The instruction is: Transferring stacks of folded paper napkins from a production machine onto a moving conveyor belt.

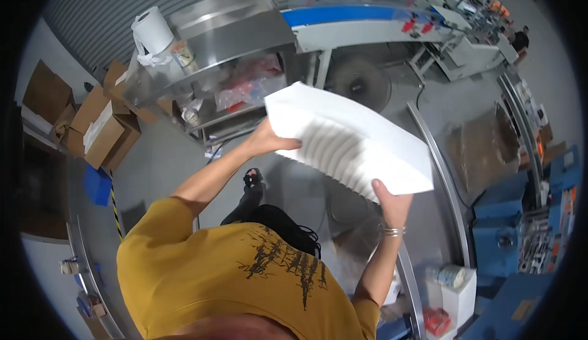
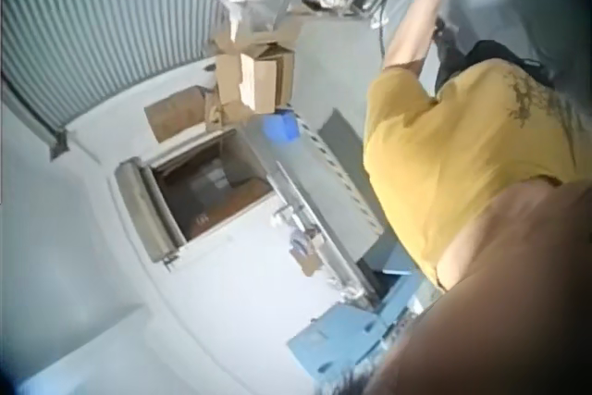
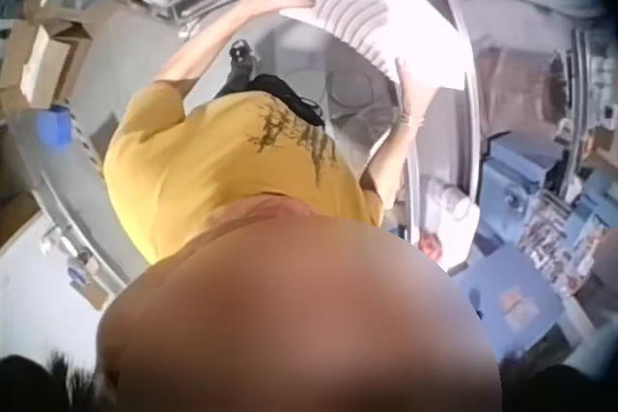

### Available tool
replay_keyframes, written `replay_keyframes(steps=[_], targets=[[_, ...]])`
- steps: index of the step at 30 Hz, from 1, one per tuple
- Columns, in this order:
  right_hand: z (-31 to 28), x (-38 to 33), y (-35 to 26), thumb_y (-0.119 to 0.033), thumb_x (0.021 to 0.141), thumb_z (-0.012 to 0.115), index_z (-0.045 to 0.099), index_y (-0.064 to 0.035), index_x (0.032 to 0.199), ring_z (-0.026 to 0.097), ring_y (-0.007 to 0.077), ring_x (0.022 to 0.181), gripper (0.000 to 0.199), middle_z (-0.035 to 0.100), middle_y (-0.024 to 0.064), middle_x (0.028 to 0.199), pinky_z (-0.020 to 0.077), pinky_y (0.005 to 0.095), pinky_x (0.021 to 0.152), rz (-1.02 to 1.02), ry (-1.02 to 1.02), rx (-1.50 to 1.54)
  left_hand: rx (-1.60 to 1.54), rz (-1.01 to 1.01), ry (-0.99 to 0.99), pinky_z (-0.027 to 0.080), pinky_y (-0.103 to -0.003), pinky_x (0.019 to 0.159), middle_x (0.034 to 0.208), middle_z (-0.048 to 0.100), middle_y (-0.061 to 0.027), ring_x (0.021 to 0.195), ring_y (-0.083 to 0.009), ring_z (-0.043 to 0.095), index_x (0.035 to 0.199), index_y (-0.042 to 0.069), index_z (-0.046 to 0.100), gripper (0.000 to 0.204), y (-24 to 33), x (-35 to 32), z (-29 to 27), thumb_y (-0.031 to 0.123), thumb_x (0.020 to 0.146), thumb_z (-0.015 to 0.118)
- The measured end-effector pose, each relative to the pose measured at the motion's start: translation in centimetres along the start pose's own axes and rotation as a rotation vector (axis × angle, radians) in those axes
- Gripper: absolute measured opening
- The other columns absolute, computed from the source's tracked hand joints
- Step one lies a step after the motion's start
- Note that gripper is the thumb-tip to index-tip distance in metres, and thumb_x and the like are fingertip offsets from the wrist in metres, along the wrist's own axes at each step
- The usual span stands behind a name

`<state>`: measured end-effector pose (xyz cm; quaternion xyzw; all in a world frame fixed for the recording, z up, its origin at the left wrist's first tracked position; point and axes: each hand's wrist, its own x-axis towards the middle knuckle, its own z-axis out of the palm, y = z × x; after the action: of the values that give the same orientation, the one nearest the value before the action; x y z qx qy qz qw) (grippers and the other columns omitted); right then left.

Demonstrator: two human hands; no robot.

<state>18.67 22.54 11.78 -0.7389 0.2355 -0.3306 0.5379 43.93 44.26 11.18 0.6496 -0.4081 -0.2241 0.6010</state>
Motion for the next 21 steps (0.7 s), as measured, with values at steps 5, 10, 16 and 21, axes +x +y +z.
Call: replay_keyframes(steps=[5, 10, 16, 21], targets=[[14.5, 8.2, -0.4, -0.014, 0.070, 0.076, 0.057, 0.0043, 0.108, 0.057, 0.0182, 0.094, 0.047, 0.061, 0.0094, 0.102, 0.0450, 0.0321, 0.085, 0.109, -0.215, 0.039, -0.138, -0.123, 0.120, 0.043, -0.032, 0.091, 0.116, 0.057, -0.0102, 0.108, -0.0169, 0.052, 0.125, -0.002, 0.046, 0.069, -3.9, -0.3, -12.9, 0.022, 0.069, 0.079], [28.6, 17.4, -0.7, -0.014, 0.074, 0.073, 0.058, -0.0001, 0.110, 0.058, 0.0168, 0.092, 0.042, 0.062, 0.0068, 0.104, 0.0457, 0.0306, 0.084, 0.156, -0.431, -0.006, -0.297, -0.315, 0.258, 0.045, -0.032, 0.090, 0.112, 0.059, -0.0131, 0.102, -0.0211, 0.056, 0.123, -0.005, 0.049, 0.063, -6.7, 2.9, -25.1, 0.019, 0.071, 0.077], [40.5, 28.0, -0.3, -0.027, 0.072, 0.078, 0.054, -0.0017, 0.118, 0.057, 0.0194, 0.101, 0.057, 0.062, 0.0096, 0.110, 0.0444, 0.0334, 0.091, 0.124, -0.605, -0.002, -0.321, -0.460, 0.455, 0.034, -0.034, 0.102, 0.127, 0.051, -0.0115, 0.117, -0.0228, 0.047, 0.133, -0.003, 0.039, 0.070, -11.4, 6.0, -35.9, 0.023, 0.077, 0.073], [47.2, 36.4, 1.8, -0.042, 0.073, 0.075, 0.047, -0.0014, 0.129, 0.046, 0.0200, 0.119, 0.075, 0.053, 0.0115, 0.126, 0.0343, 0.0314, 0.102, 0.298, -0.807, 0.104, -0.373, -0.721, 0.305, 0.017, -0.039, 0.111, 0.148, 0.030, -0.0125, 0.137, -0.0254, 0.024, 0.142, -0.001, 0.028, 0.086, -16.2, 8.2, -41.8, 0.047, 0.081, 0.066]])
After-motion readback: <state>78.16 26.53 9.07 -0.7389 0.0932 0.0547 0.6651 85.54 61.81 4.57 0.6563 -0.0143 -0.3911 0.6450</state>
